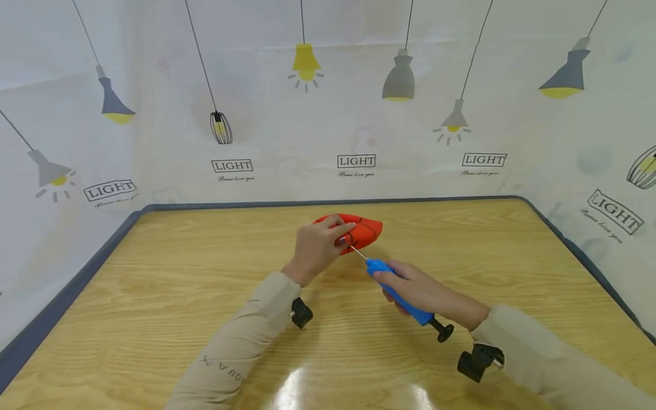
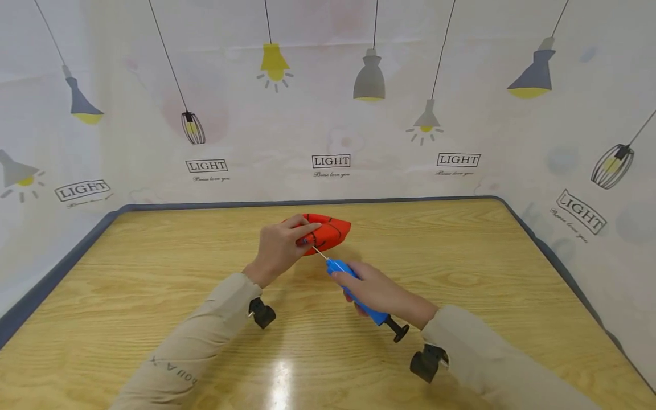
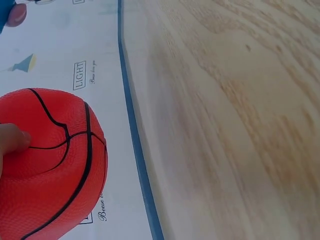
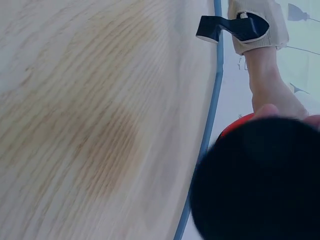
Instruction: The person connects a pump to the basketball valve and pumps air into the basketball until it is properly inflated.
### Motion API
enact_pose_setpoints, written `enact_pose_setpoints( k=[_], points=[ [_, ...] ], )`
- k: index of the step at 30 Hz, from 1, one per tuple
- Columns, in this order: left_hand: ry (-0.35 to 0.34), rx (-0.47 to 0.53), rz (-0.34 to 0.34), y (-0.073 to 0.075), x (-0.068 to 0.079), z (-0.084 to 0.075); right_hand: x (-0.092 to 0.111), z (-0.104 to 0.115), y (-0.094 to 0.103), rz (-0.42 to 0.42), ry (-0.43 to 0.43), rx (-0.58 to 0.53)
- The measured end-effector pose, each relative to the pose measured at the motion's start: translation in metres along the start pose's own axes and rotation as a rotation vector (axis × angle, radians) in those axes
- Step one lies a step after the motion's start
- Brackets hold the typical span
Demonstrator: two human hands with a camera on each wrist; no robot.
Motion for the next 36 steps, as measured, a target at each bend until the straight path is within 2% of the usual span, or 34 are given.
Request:
enact_pose_setpoints(
  k=[5, 9, 14, 22, 30, 36],
  points=[
    [-0.019, -0.009, -0.011, 0.0, 0.0, -0.001, -0.002, 0.002, -0.001, -0.014, 0.005, -0.022],
    [-0.025, -0.019, -0.01, 0.0, 0.0, -0.001, -0.002, 0.002, 0.0, -0.048, -0.027, -0.041],
    [-0.044, -0.036, 0.001, 0.001, -0.001, -0.001, -0.001, 0.002, -0.001, -0.081, -0.053, -0.023],
    [-0.074, -0.076, -0.006, 0.004, -0.001, -0.003, -0.002, 0.002, -0.002, -0.091, -0.065, -0.01],
    [-0.151, -0.155, 0.008, 0.006, -0.002, -0.007, 0.0, 0.003, -0.003, -0.114, -0.082, 0.014],
    [-0.224, -0.197, -0.034, 0.013, -0.004, -0.011, 0.005, 0.008, -0.004, -0.114, -0.084, 0.029]
  ],
)
Point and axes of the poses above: each hand's wrist, its own x-axis away from the middle knuckle, its own y-axis out of the back of the hand, z = x × y, the point moved 4 cm from there along -x, towards the middle knuckle, and after that the axes turned 15 degrees about -y, right-handed, at the moved point
